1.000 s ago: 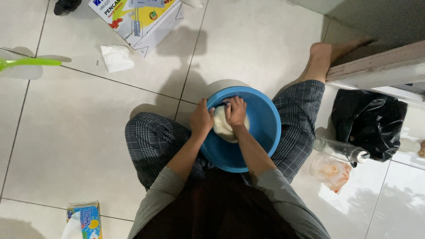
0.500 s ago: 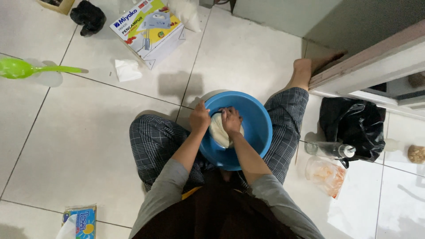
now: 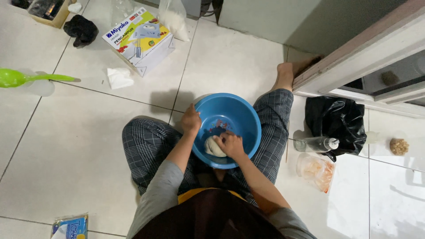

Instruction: Kneading a ball of dough in a plastic bowl while sitting on the floor.

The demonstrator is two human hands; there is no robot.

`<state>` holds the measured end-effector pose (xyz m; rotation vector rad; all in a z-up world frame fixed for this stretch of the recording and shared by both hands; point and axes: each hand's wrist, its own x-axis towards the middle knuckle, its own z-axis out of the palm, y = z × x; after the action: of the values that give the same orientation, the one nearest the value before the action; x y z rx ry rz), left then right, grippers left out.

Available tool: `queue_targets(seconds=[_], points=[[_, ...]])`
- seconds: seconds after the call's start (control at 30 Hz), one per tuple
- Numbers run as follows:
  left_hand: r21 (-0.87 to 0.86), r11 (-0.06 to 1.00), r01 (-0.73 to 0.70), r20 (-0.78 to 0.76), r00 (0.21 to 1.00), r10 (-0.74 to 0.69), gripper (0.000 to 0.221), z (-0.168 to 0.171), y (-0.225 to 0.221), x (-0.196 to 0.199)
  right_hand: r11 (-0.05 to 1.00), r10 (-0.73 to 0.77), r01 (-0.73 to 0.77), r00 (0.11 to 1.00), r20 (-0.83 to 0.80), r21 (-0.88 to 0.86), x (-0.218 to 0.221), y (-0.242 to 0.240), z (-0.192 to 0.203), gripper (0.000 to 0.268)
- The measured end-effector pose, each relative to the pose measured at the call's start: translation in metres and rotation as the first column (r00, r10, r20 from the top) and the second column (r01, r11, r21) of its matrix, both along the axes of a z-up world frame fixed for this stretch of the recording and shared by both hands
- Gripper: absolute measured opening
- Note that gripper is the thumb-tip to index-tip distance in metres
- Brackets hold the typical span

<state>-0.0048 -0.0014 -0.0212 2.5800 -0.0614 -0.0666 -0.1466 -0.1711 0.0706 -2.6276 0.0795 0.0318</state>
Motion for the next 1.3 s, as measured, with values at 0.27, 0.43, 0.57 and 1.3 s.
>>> queue_targets(seconds=[0.27,0.43,0.57,1.3], points=[[-0.007,1.000,-0.028,-0.143,0.989,0.026,0.052,0.032,0.004,-0.004,0.954,0.152,-0.130,0.986,0.062,-0.269,-0.015,0.036,-0.008,0.055],[-0.059,0.997,-0.047,-0.237,0.971,0.032,0.051,0.047,0.004,-0.003,0.922,0.125,-0.153,0.987,-0.102,-0.355,0.013,0.048,-0.033,0.057],[0.009,1.000,-0.027,-0.146,0.989,0.028,0.049,0.048,0.007,-0.004,0.941,0.158,-0.190,0.979,-0.130,-0.281,0.038,0.053,-0.040,0.058],[-0.079,0.997,-0.007,-0.328,0.945,-0.020,0.051,0.068,0.008,0.002,0.988,-0.130,0.149,0.945,0.301,-0.042,0.140,0.009,-0.115,0.020]])
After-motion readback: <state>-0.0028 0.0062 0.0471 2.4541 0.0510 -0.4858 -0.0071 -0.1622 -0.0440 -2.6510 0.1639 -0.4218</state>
